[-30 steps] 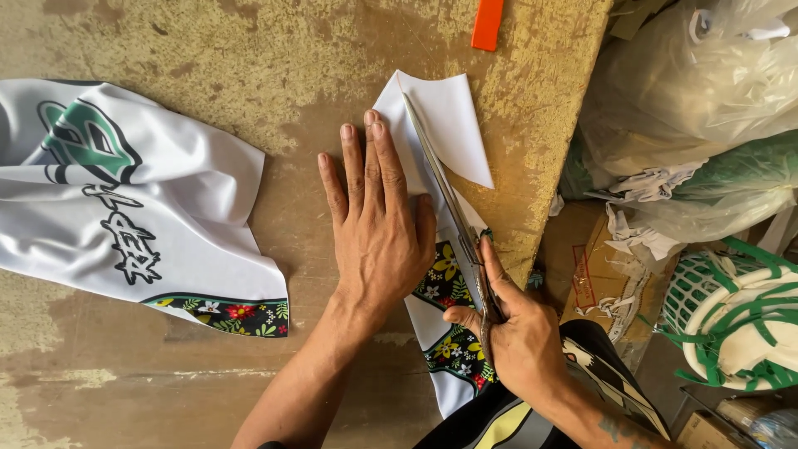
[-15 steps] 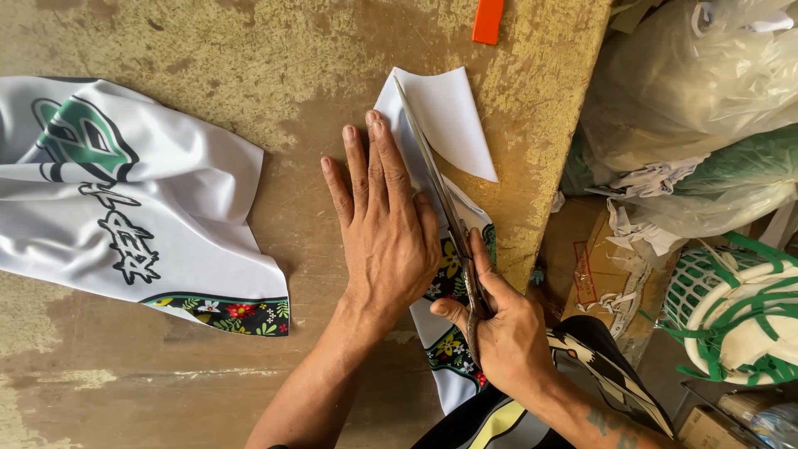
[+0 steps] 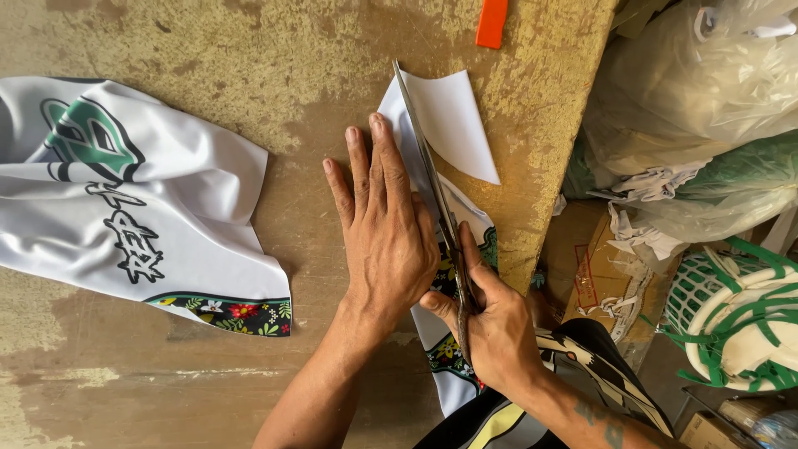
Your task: The person uses shears to cut a white jersey with floral patterns on a wooden table. They trim the edges, unfold the jersey to display the front and back, and then fold it before placing it aside.
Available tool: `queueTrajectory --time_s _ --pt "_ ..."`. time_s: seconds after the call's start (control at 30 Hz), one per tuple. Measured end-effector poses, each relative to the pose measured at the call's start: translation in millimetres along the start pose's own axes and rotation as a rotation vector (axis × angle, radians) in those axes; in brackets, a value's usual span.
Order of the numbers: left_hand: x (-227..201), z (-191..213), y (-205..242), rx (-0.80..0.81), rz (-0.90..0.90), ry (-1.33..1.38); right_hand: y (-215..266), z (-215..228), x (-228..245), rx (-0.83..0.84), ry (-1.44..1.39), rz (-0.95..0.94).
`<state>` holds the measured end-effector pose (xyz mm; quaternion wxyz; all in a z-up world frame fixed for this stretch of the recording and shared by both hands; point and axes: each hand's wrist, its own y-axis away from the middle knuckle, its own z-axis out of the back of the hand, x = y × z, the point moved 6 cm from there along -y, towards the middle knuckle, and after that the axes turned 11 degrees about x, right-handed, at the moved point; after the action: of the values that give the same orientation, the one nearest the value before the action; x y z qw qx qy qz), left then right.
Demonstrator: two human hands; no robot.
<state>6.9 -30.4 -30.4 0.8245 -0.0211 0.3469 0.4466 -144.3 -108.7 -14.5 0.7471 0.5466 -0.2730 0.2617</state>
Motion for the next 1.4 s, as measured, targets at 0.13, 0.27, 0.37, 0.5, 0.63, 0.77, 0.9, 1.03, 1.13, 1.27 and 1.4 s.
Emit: queueTrajectory --time_s 0.13,0.27,0.37,0.5,0.63,0.77,0.9,1.03,1.13,1.27,1.4 --pt "1 -1 0 0.014 0.004 -0.043 -3 2 -7 0.082 -0.113 -0.115" --pt "3 12 -8 0.043 0.008 -0.171 -18 12 -16 0.142 -0.612 0.012" --pt "22 32 -25 0.179 0.025 -0.341 -28 43 -13 0.103 -0.496 0.248" --pt "35 57 -13 0.009 -0.106 -0.316 -26 88 -6 0.018 -0.079 0.334" --pt "12 56 -16 -0.080 -0.197 -0.220 -53 124 -11 0.007 -0.181 0.307" --pt "-1 60 -11 -0.093 -0.144 -0.337 -51 140 31 -0.114 0.359 0.413" --pt "-2 52 -17 -0.037 -0.096 -0.371 -39 150 32 0.039 0.251 0.218" --pt "-3 57 -22 0.024 -0.007 -0.385 -25 162 -7 0.109 0.296 0.311" --pt "-15 60 -5 -0.117 0.011 -0.346 -3 171 -16 0.068 0.465 0.445" --pt "-17 49 -10 -0.003 0.072 -0.347 8 187 -49 0.124 0.031 0.178" --pt "-27 68 -6 0.038 0.218 -0.265 10 205 -41 0.141 0.054 0.139"
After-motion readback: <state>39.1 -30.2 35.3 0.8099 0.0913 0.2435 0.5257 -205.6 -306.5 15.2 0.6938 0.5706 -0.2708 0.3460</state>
